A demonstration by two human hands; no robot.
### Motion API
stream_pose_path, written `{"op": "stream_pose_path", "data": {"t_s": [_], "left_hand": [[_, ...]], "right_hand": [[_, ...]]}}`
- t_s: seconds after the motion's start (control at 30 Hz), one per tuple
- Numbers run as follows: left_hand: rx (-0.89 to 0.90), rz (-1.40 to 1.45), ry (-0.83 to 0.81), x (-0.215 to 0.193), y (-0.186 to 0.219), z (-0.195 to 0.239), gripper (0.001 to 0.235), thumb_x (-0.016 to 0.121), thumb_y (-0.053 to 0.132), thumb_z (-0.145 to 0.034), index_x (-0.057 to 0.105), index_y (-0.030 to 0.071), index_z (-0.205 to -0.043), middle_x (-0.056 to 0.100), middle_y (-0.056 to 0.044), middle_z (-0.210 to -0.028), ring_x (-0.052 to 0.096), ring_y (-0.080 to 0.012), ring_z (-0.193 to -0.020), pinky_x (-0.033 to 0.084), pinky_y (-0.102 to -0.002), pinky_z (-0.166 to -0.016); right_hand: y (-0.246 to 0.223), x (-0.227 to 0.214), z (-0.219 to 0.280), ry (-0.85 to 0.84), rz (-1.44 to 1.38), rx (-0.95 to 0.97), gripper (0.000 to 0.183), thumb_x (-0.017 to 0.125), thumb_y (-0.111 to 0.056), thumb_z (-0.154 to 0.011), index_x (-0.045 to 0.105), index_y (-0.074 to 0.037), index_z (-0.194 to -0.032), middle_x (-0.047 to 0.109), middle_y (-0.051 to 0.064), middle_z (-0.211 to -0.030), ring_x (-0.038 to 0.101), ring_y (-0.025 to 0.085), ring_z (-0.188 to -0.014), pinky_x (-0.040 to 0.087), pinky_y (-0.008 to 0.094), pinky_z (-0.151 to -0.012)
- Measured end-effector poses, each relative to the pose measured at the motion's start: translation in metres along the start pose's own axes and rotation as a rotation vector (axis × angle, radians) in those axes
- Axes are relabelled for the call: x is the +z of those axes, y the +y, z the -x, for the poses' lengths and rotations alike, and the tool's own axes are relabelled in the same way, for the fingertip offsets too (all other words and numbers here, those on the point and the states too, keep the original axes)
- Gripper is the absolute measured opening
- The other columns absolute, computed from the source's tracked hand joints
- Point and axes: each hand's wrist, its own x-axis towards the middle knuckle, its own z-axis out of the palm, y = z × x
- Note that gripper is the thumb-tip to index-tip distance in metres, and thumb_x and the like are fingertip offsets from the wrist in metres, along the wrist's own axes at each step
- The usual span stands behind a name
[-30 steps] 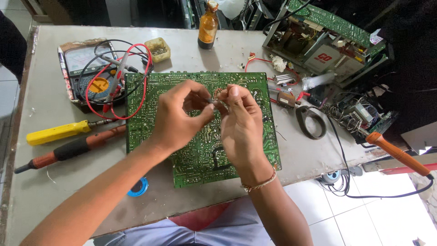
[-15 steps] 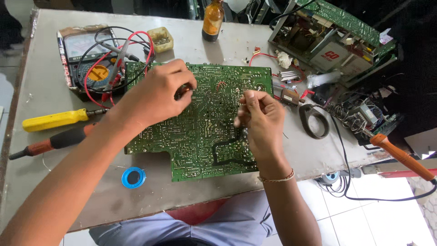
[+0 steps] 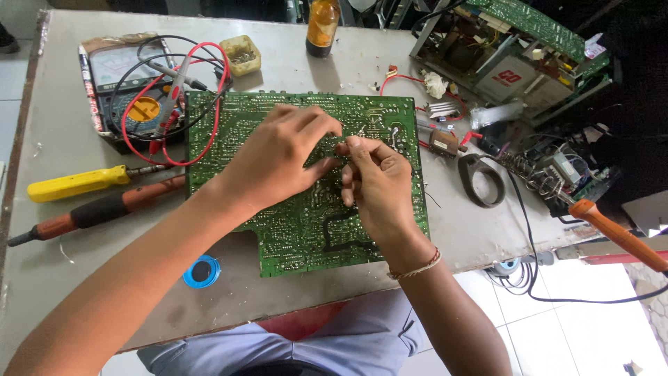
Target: The person uses a yellow screwdriver to scrape a contact point on a green circuit board. They then use a soldering iron to apply heat to the board while feeding solder wire to create a joint. Finally, they use a small brown block to rub and clean the soldered area.
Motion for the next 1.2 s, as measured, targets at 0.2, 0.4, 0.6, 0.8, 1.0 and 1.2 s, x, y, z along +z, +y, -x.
{"op": "stream_pose_path", "data": {"t_s": [0.2, 0.4, 0.6, 0.8, 1.0, 1.2], "left_hand": [[0.121, -0.028, 0.165, 0.013, 0.000, -0.007, 0.017, 0.086, 0.015, -0.101, 0.073, 0.010, -0.111, 0.075, -0.006, -0.095, 0.079, -0.0233, -0.088, 0.064, -0.036, -0.086], [0.092, 0.094, 0.177, 0.007, 0.005, -0.014, 0.012, 0.077, -0.004, -0.103, 0.076, 0.006, -0.109, 0.073, -0.005, -0.100, 0.077, -0.0244, -0.088, 0.065, -0.035, -0.081], [0.089, 0.100, 0.242, 0.006, 0.003, -0.012, 0.006, 0.080, 0.002, -0.108, 0.077, 0.007, -0.106, 0.068, -0.003, -0.093, 0.070, -0.0186, -0.073, 0.063, -0.033, -0.066], [0.099, 0.202, 0.237, 0.013, -0.002, -0.015, 0.008, 0.078, -0.004, -0.103, 0.077, 0.004, -0.101, 0.066, -0.005, -0.090, 0.069, -0.0201, -0.075, 0.058, -0.030, -0.065], [0.192, 0.296, 0.154, 0.008, -0.014, -0.012, 0.011, 0.071, -0.012, -0.103, 0.070, -0.012, -0.114, 0.063, -0.017, -0.107, 0.071, -0.0281, -0.090, 0.066, -0.033, -0.082], [0.176, 0.251, 0.164, 0.008, -0.015, -0.006, 0.008, 0.067, -0.010, -0.106, 0.069, -0.006, -0.113, 0.060, -0.014, -0.107, 0.068, -0.0262, -0.088, 0.061, -0.037, -0.078]], "right_hand": [[0.002, 0.002, 0.005, 0.096, 0.010, 0.027, 0.021, 0.075, -0.014, -0.105, 0.076, 0.006, -0.103, 0.051, 0.006, -0.071, 0.051, 0.012, -0.054, 0.043, 0.025, -0.030], [-0.005, 0.002, 0.012, 0.050, -0.094, 0.055, 0.020, 0.075, -0.014, -0.105, 0.080, 0.004, -0.111, 0.050, 0.003, -0.070, 0.048, 0.010, -0.056, 0.044, 0.025, -0.030], [-0.047, -0.051, 0.054, -0.093, -0.065, 0.097, 0.039, 0.068, -0.006, -0.100, 0.065, 0.016, -0.133, 0.057, 0.014, -0.082, 0.055, 0.016, -0.063, 0.051, 0.026, -0.033], [-0.051, -0.170, 0.065, 0.256, -0.074, -0.280, 0.010, 0.052, -0.009, -0.102, 0.060, -0.006, -0.100, 0.059, 0.009, -0.094, 0.045, 0.013, -0.065, 0.033, 0.023, -0.048], [-0.060, -0.208, 0.060, 0.738, -0.417, -0.239, 0.019, 0.061, 0.000, -0.092, 0.049, -0.012, -0.101, 0.049, -0.001, -0.087, 0.039, 0.009, -0.068, 0.034, 0.020, -0.058], [-0.077, -0.214, 0.048, 0.951, -0.133, -0.420, 0.019, 0.065, -0.024, -0.107, 0.056, -0.018, -0.122, 0.060, 0.001, -0.108, 0.051, 0.009, -0.078, 0.044, 0.022, -0.065]]}}
